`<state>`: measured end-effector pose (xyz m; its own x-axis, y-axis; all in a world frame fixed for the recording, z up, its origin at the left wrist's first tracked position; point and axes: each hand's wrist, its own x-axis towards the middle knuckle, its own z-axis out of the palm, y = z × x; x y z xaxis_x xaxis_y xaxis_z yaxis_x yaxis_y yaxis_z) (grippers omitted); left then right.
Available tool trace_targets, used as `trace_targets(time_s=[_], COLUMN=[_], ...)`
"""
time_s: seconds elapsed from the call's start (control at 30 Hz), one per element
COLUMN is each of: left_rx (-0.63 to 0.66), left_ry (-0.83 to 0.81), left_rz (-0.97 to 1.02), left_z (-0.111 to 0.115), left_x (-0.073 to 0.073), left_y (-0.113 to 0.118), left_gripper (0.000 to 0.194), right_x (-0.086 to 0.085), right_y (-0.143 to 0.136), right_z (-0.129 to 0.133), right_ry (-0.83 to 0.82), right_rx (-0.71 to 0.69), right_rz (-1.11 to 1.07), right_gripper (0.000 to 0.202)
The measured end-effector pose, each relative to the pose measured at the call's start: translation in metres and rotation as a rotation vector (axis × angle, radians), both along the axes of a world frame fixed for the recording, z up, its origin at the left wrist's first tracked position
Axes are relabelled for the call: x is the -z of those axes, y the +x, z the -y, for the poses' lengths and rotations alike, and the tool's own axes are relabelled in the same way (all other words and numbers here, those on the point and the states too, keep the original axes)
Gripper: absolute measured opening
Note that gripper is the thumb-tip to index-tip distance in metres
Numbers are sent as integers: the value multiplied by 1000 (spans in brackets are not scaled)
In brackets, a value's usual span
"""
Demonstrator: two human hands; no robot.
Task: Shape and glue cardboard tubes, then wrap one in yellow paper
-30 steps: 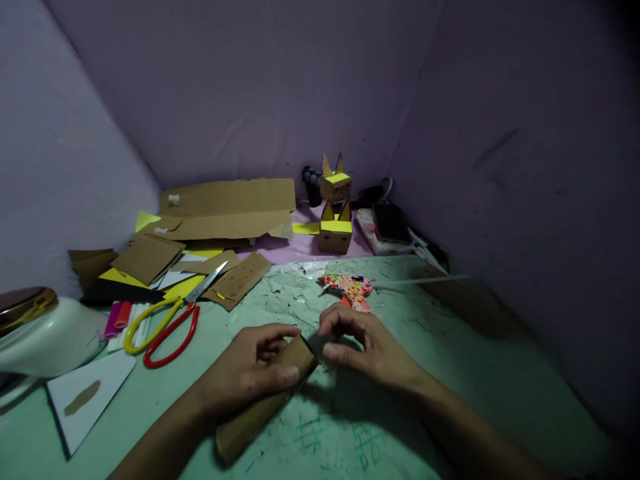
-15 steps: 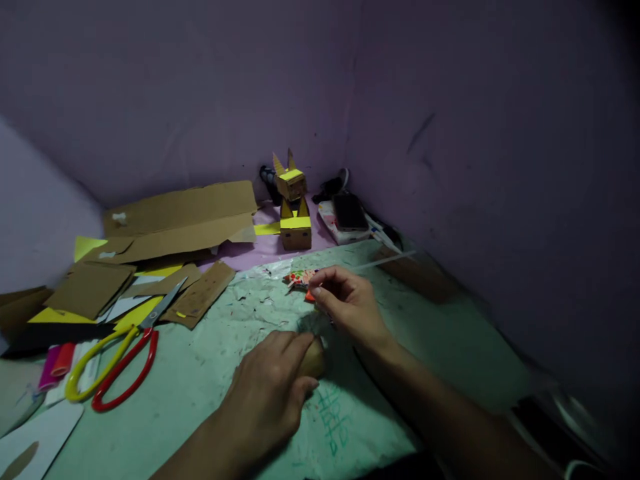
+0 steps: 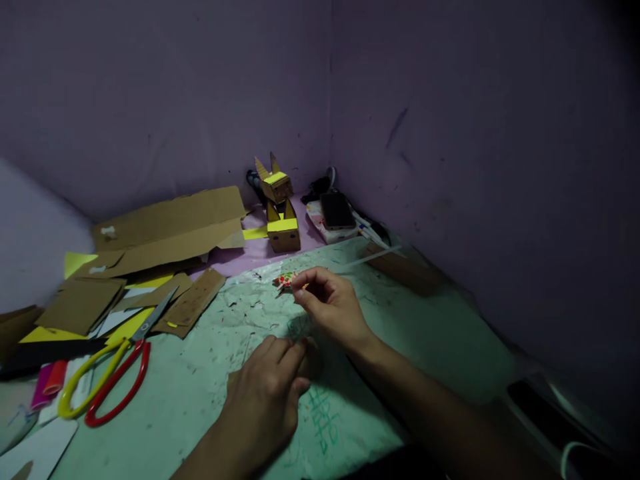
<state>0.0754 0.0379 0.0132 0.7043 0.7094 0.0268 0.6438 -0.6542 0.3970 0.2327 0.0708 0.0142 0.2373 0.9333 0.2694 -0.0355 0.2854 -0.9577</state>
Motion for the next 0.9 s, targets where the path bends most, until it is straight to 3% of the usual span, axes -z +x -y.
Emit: trace_targets(time_s=[0.23,0.37,0.5,0.63,0.73,0.9], left_rx=[3,-9,-19,-26,-19,-15], left_ry=[-88,-109,-134,-164,-176,-194], left_rz=[-13,-62,-106,-122,-154,-225], left_z=[-3,-3,-3,-2,0,6], left_x=[-6,-8,-9,-11,-15,-19], left_y=[0,3,5,5,2,-1], left_gripper=[31,24,16,28,34,28], right_x=[6,10,4,-6,-10,-11], right_y=[0,-2,-3,-3,-4,-5], right_z=[-4,-3,5,12,13,12], right_ry=[-28,-92,-142,-216,-260,-291], right_rx=[3,-102,-258,-350,-376,-377], right_rz=[102,247,486,693,776,838], right_gripper=[8,13,20,37,44,45])
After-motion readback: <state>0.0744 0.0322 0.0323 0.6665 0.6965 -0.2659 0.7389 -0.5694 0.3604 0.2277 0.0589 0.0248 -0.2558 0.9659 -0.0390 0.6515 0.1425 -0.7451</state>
